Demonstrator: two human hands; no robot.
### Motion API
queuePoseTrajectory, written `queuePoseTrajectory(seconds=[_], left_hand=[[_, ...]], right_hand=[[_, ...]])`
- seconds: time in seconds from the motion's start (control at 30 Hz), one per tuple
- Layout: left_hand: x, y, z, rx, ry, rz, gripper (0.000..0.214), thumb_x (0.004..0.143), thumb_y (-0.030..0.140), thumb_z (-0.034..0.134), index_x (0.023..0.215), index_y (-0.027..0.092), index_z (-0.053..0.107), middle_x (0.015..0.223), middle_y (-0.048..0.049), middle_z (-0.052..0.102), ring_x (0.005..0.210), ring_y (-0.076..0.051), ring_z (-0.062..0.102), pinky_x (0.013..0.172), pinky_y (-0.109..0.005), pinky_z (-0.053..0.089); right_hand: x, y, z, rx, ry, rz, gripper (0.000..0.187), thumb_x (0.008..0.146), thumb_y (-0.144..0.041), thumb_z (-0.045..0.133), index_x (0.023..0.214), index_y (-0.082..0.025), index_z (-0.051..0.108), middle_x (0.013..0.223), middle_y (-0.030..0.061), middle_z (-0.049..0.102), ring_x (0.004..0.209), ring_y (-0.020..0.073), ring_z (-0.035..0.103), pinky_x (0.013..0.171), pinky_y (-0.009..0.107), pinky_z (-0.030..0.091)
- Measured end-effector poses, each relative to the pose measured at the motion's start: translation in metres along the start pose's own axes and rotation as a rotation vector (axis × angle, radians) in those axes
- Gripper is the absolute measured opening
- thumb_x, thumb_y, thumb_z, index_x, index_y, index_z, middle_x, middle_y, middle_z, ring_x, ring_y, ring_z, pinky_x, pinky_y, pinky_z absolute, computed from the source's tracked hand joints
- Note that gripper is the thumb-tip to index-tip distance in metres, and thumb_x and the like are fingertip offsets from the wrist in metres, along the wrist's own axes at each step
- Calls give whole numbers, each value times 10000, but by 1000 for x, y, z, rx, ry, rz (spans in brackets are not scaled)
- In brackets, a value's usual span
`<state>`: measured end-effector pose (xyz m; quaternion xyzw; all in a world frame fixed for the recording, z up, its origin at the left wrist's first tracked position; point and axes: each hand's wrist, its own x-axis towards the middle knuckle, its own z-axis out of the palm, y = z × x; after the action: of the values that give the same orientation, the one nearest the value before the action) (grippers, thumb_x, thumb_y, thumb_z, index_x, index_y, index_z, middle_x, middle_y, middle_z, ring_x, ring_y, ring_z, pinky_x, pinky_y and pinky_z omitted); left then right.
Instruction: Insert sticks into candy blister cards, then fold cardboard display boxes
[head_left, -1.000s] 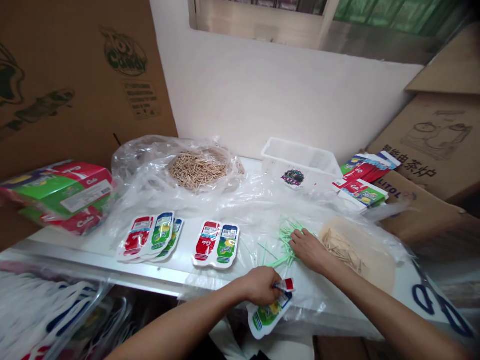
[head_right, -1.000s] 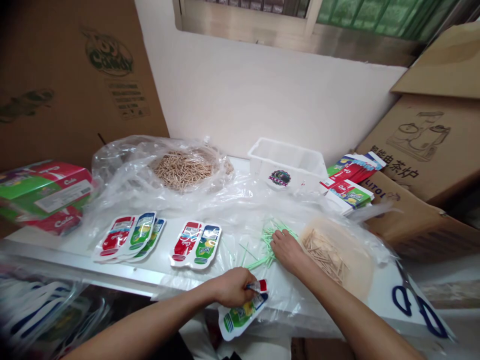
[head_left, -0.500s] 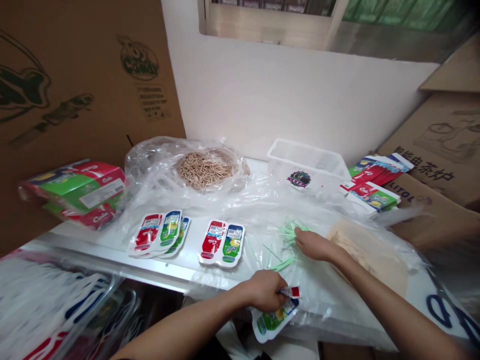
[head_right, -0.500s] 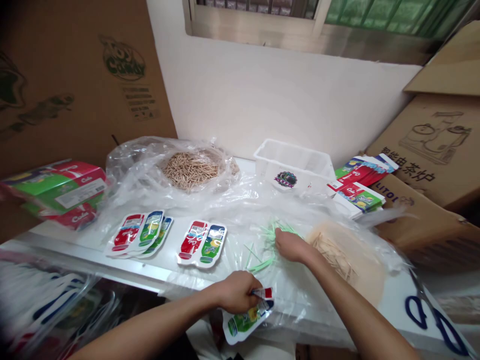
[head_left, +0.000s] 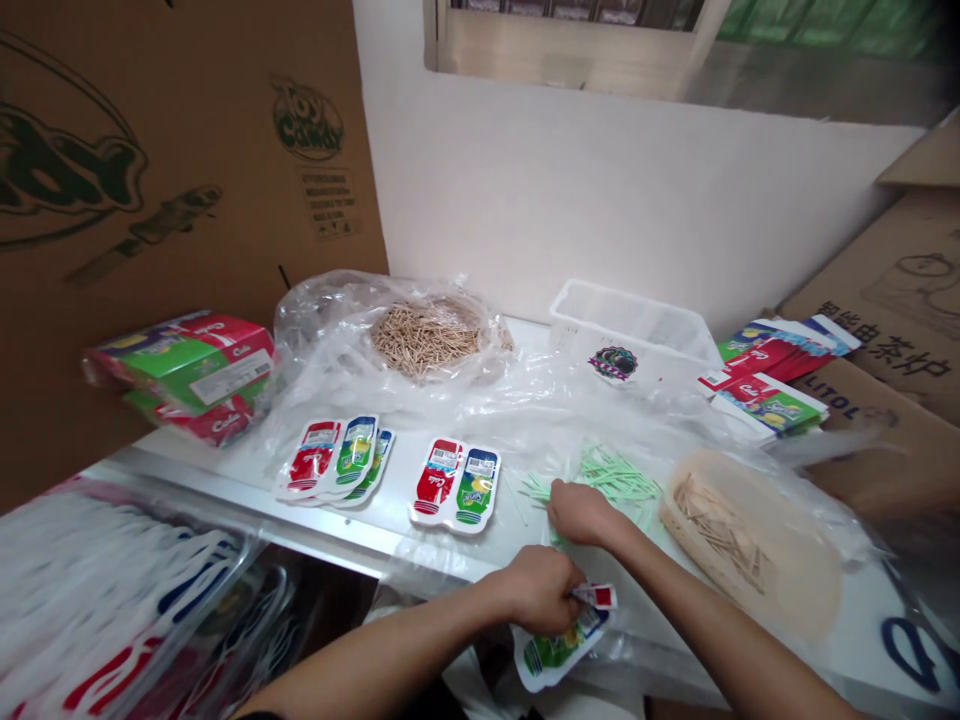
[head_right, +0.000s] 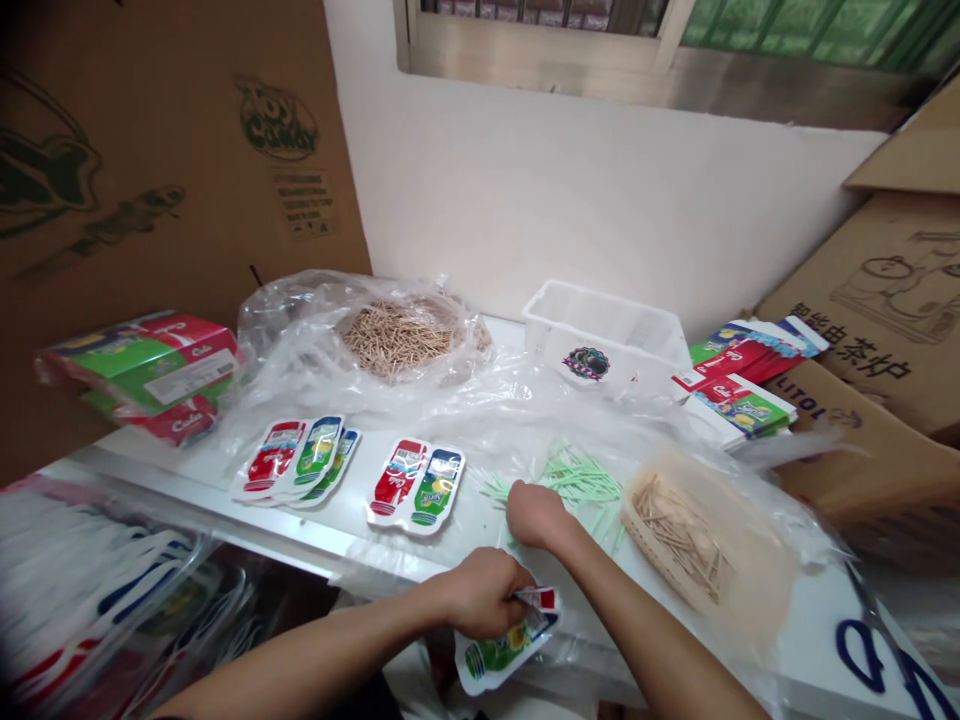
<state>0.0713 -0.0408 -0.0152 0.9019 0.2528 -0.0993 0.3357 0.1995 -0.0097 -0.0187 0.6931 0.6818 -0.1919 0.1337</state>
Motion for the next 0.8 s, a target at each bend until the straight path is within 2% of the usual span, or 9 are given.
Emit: queuePoseTrajectory(seconds=[0.1, 0.2, 0.27, 0.4, 0.47, 0.53, 0.67, 0.73, 0.8], left_hand=[[-7, -7, -3, -117, 45, -19, 158, 721, 261, 519, 747, 193, 660, 664, -14, 638, 573, -147, 530, 511, -216, 335], [-17, -27, -18, -282, 194, -41, 148, 739, 253, 528, 636, 180, 606, 564, 22, 558, 540, -120, 472, 491, -203, 303], [-21, -43, -34, -432, 437, -80, 196, 782, 258, 505, 619, 177, 578, 558, 24, 536, 553, -122, 474, 500, -204, 314], [-11, -60, -64, -646, 1152, -160, 262, 871, 354, 456, 707, 186, 573, 669, 1, 564, 633, -142, 513, 591, -236, 399], [6, -56, -71, -612, 1334, -101, 239, 876, 361, 474, 744, 191, 577, 747, -9, 563, 704, -148, 525, 657, -251, 422], [28, -44, -70, -565, 1355, -4, 200, 884, 313, 476, 775, 192, 592, 803, -16, 554, 772, -150, 530, 717, -260, 430], [71, -16, -57, -616, 1258, 127, 165, 875, 208, 472, 868, 201, 636, 871, -26, 576, 836, -151, 549, 771, -264, 435], [83, -6, -53, -670, 1248, 172, 183, 874, 193, 474, 939, 213, 643, 915, -30, 592, 877, -153, 559, 806, -269, 435], [89, -2, -54, -724, 1299, 179, 184, 882, 223, 478, 972, 217, 639, 940, -35, 597, 910, -159, 559, 831, -276, 431]], right_hand=[[1, 7, -6, -6, 3, -26, 268, 824, -240, 454, 980, -77, 598, 989, 240, 664, 907, 344, 639, 678, 359, 419], [-1, 27, -11, 15, 38, -57, 279, 864, -246, 378, 1012, -95, 559, 954, 212, 672, 871, 316, 640, 661, 333, 390], [-6, 44, -14, 43, 74, -80, 268, 896, -243, 325, 1039, -110, 510, 919, 171, 673, 825, 268, 634, 643, 302, 366], [-18, 62, -18, 87, 160, -143, 216, 933, -240, 279, 1031, -146, 447, 861, 94, 646, 766, 203, 593, 634, 268, 333], [-23, 58, -19, 82, 208, -180, 201, 935, -224, 279, 996, -158, 459, 890, 91, 629, 794, 202, 572, 673, 279, 329], [-26, 50, -19, 74, 266, -235, 193, 919, -189, 303, 957, -162, 490, 934, 102, 615, 850, 213, 555, 743, 307, 326], [-23, 41, -16, 175, 380, -354, 148, 825, -130, 426, 884, -132, 561, 944, 148, 619, 949, 260, 537, 859, 380, 313], [-21, 46, -14, 255, 386, -355, 133, 801, -129, 453, 868, -131, 568, 901, 140, 632, 903, 249, 559, 836, 366, 349], [-19, 53, -12, 331, 400, -321, 152, 845, -153, 405, 908, -144, 543, 854, 100, 634, 819, 208, 580, 775, 329, 394]])
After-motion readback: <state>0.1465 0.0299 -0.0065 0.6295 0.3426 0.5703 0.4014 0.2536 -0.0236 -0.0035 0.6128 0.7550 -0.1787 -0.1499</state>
